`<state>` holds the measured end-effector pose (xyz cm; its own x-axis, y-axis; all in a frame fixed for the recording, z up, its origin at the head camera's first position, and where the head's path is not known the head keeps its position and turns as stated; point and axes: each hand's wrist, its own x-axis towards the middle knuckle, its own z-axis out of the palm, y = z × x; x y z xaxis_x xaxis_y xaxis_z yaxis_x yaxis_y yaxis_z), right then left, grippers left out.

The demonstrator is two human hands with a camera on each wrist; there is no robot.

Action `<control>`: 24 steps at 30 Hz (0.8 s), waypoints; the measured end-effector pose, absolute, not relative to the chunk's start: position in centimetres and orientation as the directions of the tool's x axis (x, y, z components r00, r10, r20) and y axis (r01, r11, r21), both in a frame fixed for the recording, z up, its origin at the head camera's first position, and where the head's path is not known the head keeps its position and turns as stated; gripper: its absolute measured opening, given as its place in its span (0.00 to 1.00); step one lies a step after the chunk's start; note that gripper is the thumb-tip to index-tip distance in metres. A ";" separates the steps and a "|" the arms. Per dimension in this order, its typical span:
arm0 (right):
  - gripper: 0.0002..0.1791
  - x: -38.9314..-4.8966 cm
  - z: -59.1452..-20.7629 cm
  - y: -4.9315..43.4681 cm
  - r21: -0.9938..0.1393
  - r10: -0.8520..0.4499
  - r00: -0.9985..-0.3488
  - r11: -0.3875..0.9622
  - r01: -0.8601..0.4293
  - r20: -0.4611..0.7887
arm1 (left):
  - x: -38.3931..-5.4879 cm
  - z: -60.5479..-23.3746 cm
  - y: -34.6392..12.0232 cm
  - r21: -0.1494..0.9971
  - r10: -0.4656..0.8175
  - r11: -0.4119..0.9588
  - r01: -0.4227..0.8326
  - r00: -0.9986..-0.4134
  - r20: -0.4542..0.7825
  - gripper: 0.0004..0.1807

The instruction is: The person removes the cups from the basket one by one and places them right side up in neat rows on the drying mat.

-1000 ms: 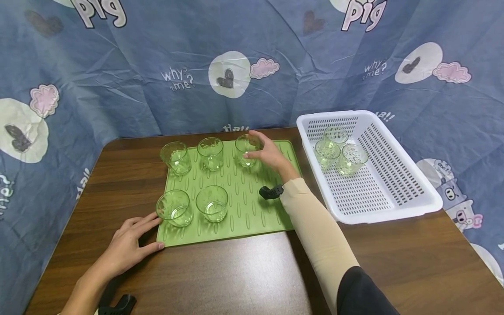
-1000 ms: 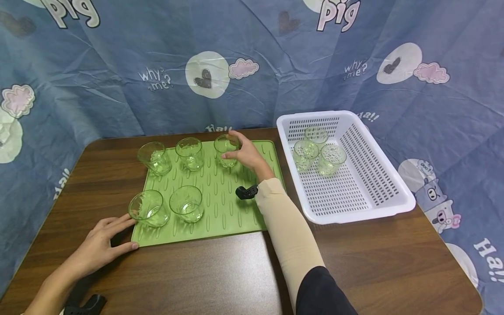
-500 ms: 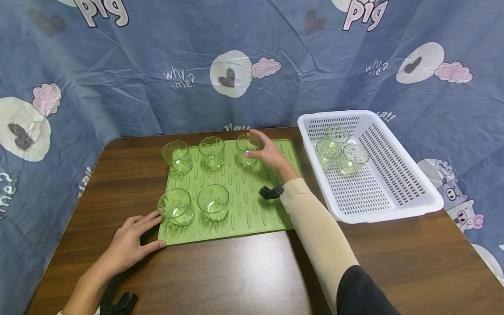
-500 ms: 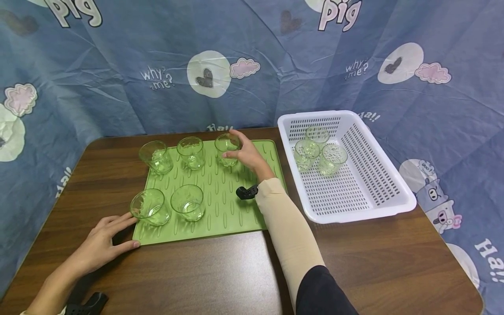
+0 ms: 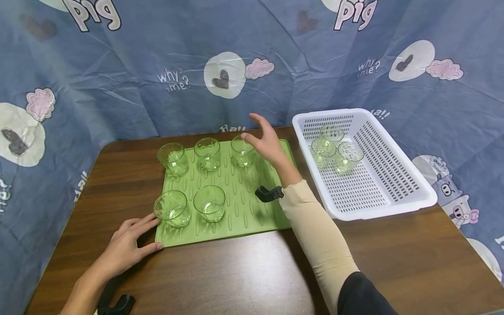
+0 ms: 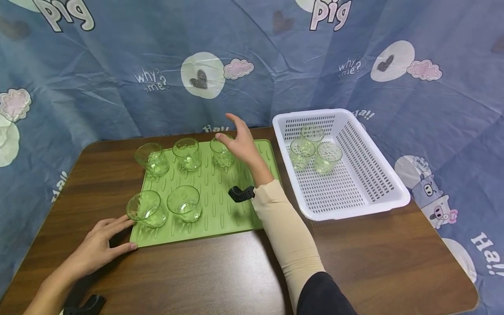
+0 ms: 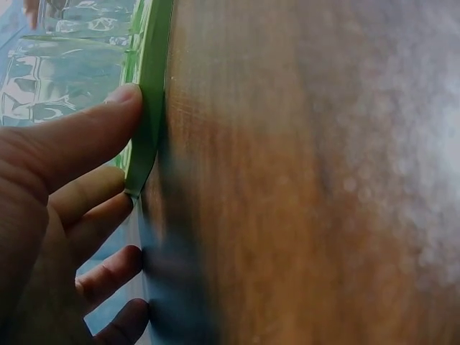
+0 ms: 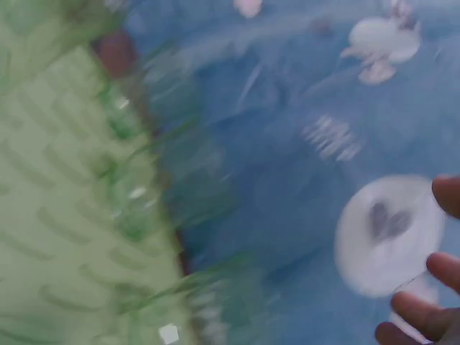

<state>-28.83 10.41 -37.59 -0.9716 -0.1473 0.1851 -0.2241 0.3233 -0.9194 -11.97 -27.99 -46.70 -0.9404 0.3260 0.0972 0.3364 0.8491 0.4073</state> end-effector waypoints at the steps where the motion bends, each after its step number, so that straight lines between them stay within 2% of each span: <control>1: 0.36 -28.4 -36.9 10.4 -0.916 -0.145 -0.969 0.325 -0.236 0.198 | -12.0 -46.8 -28.0 0.409 0.326 0.849 0.335 -0.941 0.095 0.36; 7: 0.29 -24.8 -33.8 11.1 -0.885 -0.157 -0.949 0.346 -0.312 0.273 | -11.9 -46.9 -28.0 0.412 0.323 0.848 0.333 -0.942 0.096 0.36; 11: 0.28 -22.5 -32.7 12.2 -0.834 -0.198 -0.922 0.395 -0.385 0.332 | -11.9 -46.8 -28.0 0.407 0.318 0.852 0.331 -0.943 0.100 0.36; 15: 0.27 -20.6 -31.7 13.7 -0.813 -0.210 -0.900 0.388 -0.435 0.381 | -11.7 -46.8 -28.0 0.407 0.320 0.852 0.329 -0.943 0.092 0.36; 19: 0.28 -19.6 -30.8 15.9 -0.789 -0.209 -0.883 0.397 -0.469 0.420 | -11.8 -46.7 -28.0 0.407 0.320 0.851 0.331 -0.942 0.098 0.36; 24: 0.27 -19.8 -30.0 20.2 -0.773 -0.186 -0.889 0.442 -0.456 0.418 | -12.0 -46.8 -28.0 0.405 0.326 0.848 0.342 -0.939 0.111 0.36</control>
